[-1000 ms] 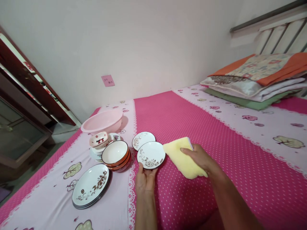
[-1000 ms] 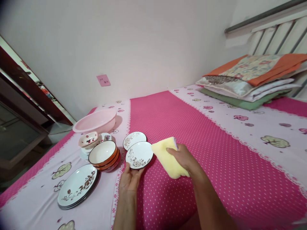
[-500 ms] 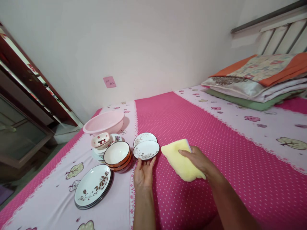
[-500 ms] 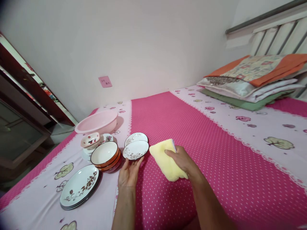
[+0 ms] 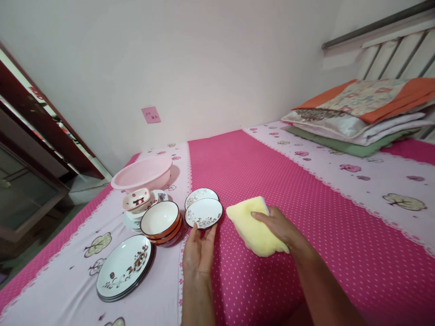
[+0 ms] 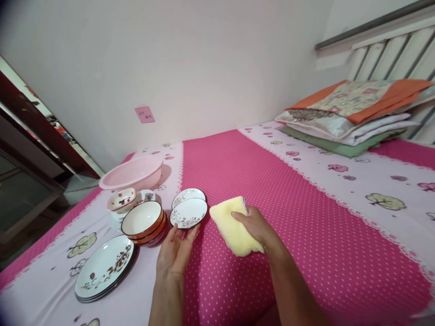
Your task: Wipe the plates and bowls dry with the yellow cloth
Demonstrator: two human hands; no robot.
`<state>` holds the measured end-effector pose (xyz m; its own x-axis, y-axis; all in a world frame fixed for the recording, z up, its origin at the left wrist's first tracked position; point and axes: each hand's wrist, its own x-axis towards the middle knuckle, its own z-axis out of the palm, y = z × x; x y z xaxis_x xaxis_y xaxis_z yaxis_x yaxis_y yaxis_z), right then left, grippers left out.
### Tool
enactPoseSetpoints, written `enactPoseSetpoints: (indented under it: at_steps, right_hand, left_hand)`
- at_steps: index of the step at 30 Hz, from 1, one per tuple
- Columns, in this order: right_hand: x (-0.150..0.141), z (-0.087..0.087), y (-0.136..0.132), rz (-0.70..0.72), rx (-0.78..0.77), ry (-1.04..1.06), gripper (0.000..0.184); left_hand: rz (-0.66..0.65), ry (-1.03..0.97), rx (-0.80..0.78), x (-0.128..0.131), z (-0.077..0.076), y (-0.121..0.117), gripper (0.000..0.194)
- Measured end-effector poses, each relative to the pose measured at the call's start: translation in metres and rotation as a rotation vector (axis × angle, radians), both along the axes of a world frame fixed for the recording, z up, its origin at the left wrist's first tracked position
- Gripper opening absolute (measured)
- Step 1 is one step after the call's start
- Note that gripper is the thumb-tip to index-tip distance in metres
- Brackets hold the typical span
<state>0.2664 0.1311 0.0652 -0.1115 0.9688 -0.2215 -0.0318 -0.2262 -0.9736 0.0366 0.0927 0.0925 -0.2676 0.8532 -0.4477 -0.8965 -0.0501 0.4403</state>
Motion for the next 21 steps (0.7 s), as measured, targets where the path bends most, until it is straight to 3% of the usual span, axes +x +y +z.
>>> enactPoseSetpoints:
  at_steps: [8,21]
  right_hand:
    - [-0.001,0.002,-0.002,-0.004,-0.013,0.013,0.031]
    - [-0.002,0.004,-0.002,-0.008,-0.011,0.002,0.027]
  left_hand:
    - [-0.055,-0.019,-0.053,-0.001,-0.011,0.001,0.036]
    - [-0.047,0.006,-0.069,0.008,-0.007,0.0,0.022]
